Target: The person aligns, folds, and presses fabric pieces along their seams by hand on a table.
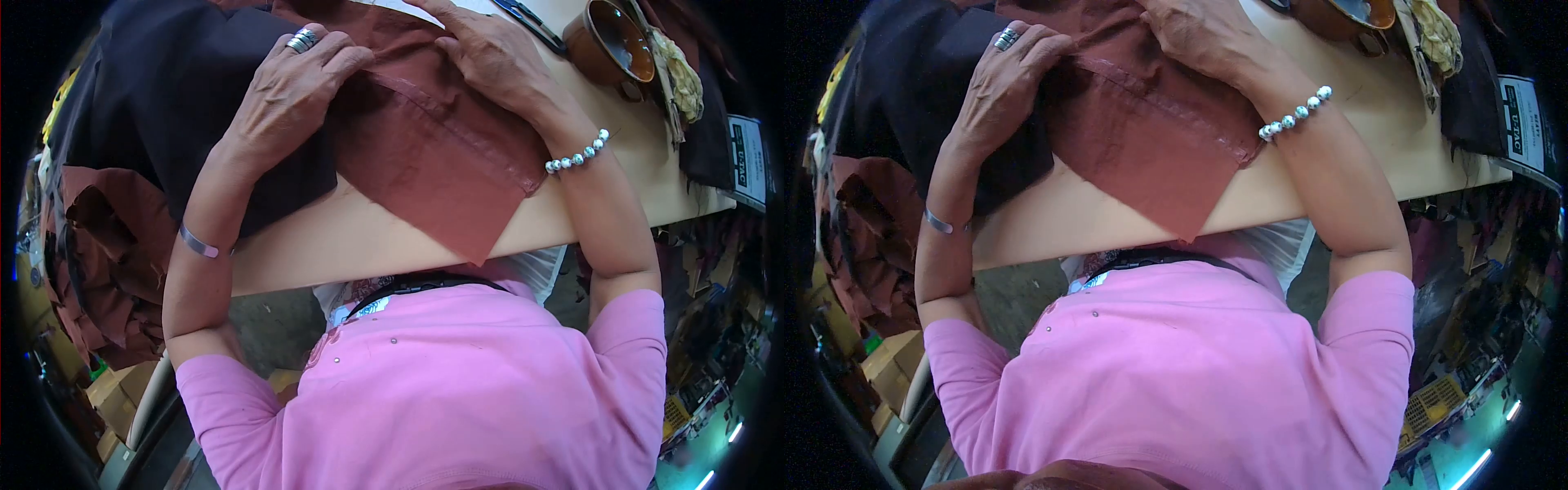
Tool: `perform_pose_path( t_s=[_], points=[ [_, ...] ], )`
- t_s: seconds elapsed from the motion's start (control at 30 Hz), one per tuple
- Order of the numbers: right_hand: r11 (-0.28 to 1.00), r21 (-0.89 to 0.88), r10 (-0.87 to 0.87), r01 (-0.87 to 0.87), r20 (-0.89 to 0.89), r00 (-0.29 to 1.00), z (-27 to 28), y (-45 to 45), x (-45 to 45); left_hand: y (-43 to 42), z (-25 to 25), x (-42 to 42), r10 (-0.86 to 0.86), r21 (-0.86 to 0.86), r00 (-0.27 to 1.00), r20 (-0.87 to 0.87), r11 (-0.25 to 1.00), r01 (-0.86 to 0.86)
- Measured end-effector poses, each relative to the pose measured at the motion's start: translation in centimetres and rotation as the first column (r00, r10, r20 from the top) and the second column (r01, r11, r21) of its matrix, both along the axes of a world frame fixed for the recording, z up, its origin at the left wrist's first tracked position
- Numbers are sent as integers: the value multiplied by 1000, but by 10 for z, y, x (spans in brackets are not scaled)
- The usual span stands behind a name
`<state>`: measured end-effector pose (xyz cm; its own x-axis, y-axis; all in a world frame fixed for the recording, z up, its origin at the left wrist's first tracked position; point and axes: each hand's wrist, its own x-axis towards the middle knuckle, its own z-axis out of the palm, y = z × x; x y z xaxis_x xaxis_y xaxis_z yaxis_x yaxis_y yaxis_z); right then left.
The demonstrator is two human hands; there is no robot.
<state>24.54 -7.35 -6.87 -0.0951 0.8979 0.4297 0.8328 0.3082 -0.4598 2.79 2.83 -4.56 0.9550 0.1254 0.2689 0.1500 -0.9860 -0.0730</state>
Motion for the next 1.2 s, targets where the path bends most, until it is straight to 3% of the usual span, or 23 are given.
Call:
perform_pose_path(
  t_s=[0.03,0.17,0.27,0.37,0.47,0.57,0.63,0.73,0.97,1.07,1.2],
  points=[
    [1000,1,-5,5,0,1000,-1,0,1,0,-1,0,-18,33,1000,-7,999,18],
    [997,31,-72,70,68,995,-10,1,-1,-2,0,3,20,-154,1000,-21,988,-23],
    [985,-10,-162,172,279,946,-3,-5,-11,-2,-2,4,21,-213,1000,-7,977,-22],
    [991,73,-128,113,247,961,-12,-3,-9,1,0,4,17,-306,999,-41,952,-28],
    [994,-8,-104,109,242,965,-13,-1,-5,6,1,4,4,-419,998,-59,907,-29],
    [991,136,-44,17,197,980,-16,1,-2,8,1,2,-23,-496,999,-49,868,-5],
    [995,103,-31,11,202,979,-19,2,0,11,5,0,-44,-574,996,-81,819,-10],
    [997,75,-16,1,192,981,-20,3,0,11,8,0,-122,-503,984,-128,863,41],
    [990,141,-7,-9,113,994,-24,7,3,17,7,5,-100,-537,987,-122,843,20],
    [1000,31,-3,6,-107,994,-7,5,2,13,1,7,-84,-484,985,-151,875,0],
    [999,37,13,-9,-103,995,-2,2,2,10,10,12,-53,-551,970,-238,830,-90]
  ],
)
